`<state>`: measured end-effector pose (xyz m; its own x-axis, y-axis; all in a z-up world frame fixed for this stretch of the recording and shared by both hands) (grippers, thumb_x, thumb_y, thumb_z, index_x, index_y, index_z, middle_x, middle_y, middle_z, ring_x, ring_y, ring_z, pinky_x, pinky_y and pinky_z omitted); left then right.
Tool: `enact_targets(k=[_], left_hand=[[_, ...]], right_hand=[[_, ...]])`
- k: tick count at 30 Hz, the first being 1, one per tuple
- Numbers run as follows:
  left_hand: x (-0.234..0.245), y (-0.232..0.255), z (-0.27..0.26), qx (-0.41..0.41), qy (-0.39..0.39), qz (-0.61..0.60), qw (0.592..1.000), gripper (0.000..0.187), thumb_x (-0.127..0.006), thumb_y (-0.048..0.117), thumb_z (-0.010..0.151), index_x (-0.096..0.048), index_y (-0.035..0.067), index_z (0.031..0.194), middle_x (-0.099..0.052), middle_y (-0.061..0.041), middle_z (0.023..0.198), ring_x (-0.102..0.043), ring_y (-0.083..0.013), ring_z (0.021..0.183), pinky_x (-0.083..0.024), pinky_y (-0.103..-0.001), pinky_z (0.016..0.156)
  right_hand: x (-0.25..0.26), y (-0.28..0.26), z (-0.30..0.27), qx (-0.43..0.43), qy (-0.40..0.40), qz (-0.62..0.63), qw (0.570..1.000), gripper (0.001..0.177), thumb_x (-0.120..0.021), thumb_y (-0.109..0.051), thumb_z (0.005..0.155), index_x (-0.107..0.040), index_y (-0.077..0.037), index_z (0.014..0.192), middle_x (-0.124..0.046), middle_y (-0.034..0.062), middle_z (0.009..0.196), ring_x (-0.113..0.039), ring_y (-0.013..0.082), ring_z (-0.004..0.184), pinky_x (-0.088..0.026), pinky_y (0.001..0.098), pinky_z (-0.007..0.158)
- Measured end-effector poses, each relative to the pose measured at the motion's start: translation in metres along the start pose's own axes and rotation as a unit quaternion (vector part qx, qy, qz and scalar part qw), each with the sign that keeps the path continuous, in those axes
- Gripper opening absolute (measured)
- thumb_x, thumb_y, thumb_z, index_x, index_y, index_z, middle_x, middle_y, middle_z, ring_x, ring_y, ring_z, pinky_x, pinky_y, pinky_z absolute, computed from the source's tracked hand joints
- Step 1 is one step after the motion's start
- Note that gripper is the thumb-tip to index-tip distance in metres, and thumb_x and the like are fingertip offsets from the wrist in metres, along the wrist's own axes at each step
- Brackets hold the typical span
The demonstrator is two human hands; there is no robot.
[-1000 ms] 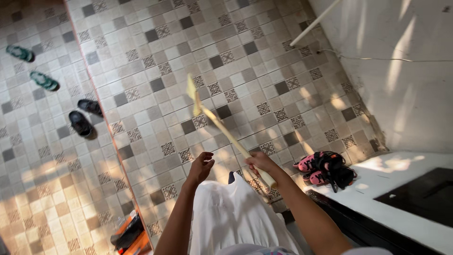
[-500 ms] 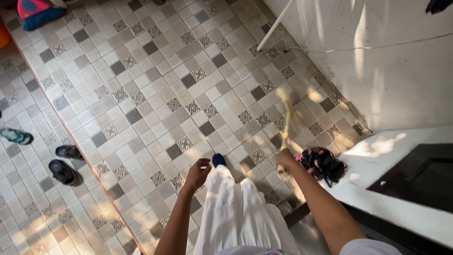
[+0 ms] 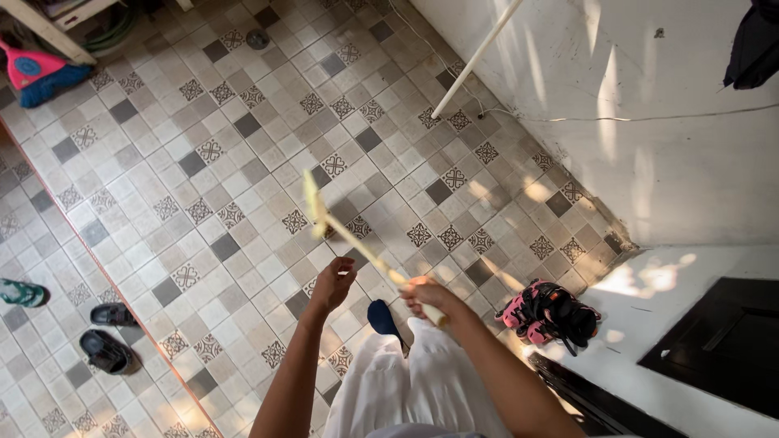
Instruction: The person sweeps debris from the floor using a broom and dustpan, moves roller skates and flip-flops aside, and tidies the area by placing items back onto a shelf.
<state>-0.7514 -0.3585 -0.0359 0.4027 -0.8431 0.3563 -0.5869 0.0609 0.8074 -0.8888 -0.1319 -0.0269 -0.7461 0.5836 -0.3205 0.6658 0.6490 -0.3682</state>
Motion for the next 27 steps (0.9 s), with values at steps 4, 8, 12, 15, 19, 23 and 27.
enact_targets(k=[4,8,12,15,19,23,27], left_hand=[[0.016,0.010,0.015,0.017,0.007,-0.003,1.000,0.036,-0.066,0.024,0.095,-0.064,0.007,0.126,-0.073,-0.012,0.118,-0.075,-0.0247,0.096,-0.060,-0.036,0.080],[0.029,0.001,0.024,0.047,0.031,-0.005,0.998,0.036,-0.068,0.023,0.093,-0.065,0.008,0.125,-0.074,-0.012,0.117,-0.075,-0.0235,0.095,-0.059,-0.035,0.082],[0.029,-0.019,0.053,0.074,0.053,-0.021,0.996,0.035,-0.068,0.024,0.093,-0.065,0.010,0.125,-0.074,-0.010,0.117,-0.075,-0.0222,0.096,-0.060,-0.034,0.082],[0.017,-0.016,0.088,0.067,0.069,-0.051,0.994,0.035,-0.068,0.023,0.093,-0.064,0.009,0.125,-0.073,-0.012,0.116,-0.075,-0.0234,0.095,-0.060,-0.034,0.082],[0.000,0.032,0.161,0.077,0.059,-0.069,0.993,0.035,-0.069,0.021,0.092,-0.065,0.009,0.124,-0.075,-0.014,0.115,-0.074,-0.0261,0.097,-0.058,-0.035,0.085],[-0.006,0.122,0.231,0.062,0.053,-0.036,0.996,0.040,-0.067,0.026,0.093,-0.062,0.011,0.130,-0.072,-0.014,0.123,-0.073,-0.0265,0.106,-0.058,-0.037,0.089],[-0.013,0.184,0.272,0.038,0.028,-0.050,0.998,0.041,-0.065,0.028,0.095,-0.062,0.010,0.131,-0.071,-0.015,0.127,-0.072,-0.0291,0.110,-0.057,-0.037,0.091]], right_hand=[[0.082,-0.026,-0.022,0.049,0.195,-0.151,0.968,0.023,-0.069,-0.008,0.087,-0.056,-0.004,0.105,-0.064,0.0081,0.070,-0.055,0.0147,0.046,-0.046,0.0312,0.039],[0.172,-0.073,0.007,0.072,0.320,-0.186,0.926,0.026,-0.062,-0.003,0.084,-0.059,0.010,0.107,-0.067,0.0186,0.075,-0.064,0.0238,0.054,-0.050,0.0370,0.042],[0.216,-0.134,0.057,0.039,0.329,-0.122,0.936,0.023,-0.062,-0.003,0.085,-0.061,0.016,0.098,-0.064,0.0171,0.075,-0.063,0.0240,0.056,-0.050,0.0394,0.043],[0.181,-0.148,0.095,0.014,0.238,-0.088,0.967,0.009,-0.067,0.001,0.078,-0.061,0.003,0.084,-0.059,0.0111,0.067,-0.060,0.0232,0.055,-0.052,0.0412,0.045],[0.118,-0.173,0.107,0.027,0.099,-0.149,0.983,0.009,-0.065,-0.001,0.080,-0.056,-0.003,0.079,-0.053,0.0060,0.061,-0.052,0.0167,0.048,-0.041,0.0363,0.038],[0.128,-0.249,0.103,-0.083,0.027,-0.047,0.995,0.015,-0.063,-0.004,0.083,-0.052,-0.013,0.087,-0.046,0.0007,0.056,-0.044,0.0118,0.042,-0.035,0.0316,0.035],[0.175,-0.347,0.081,-0.010,-0.034,-0.065,0.997,0.017,-0.063,-0.007,0.088,-0.058,-0.004,0.103,-0.050,-0.0020,0.063,-0.045,0.0082,0.042,-0.036,0.0273,0.034]])
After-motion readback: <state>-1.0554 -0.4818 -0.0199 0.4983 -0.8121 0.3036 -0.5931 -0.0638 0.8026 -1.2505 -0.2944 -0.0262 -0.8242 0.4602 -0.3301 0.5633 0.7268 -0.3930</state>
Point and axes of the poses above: each hand's wrist, its own z-axis towards the middle knuckle, its own x-axis out of the back of the hand, y = z × x, the point moved 5 cm from there along z, towards the middle knuckle
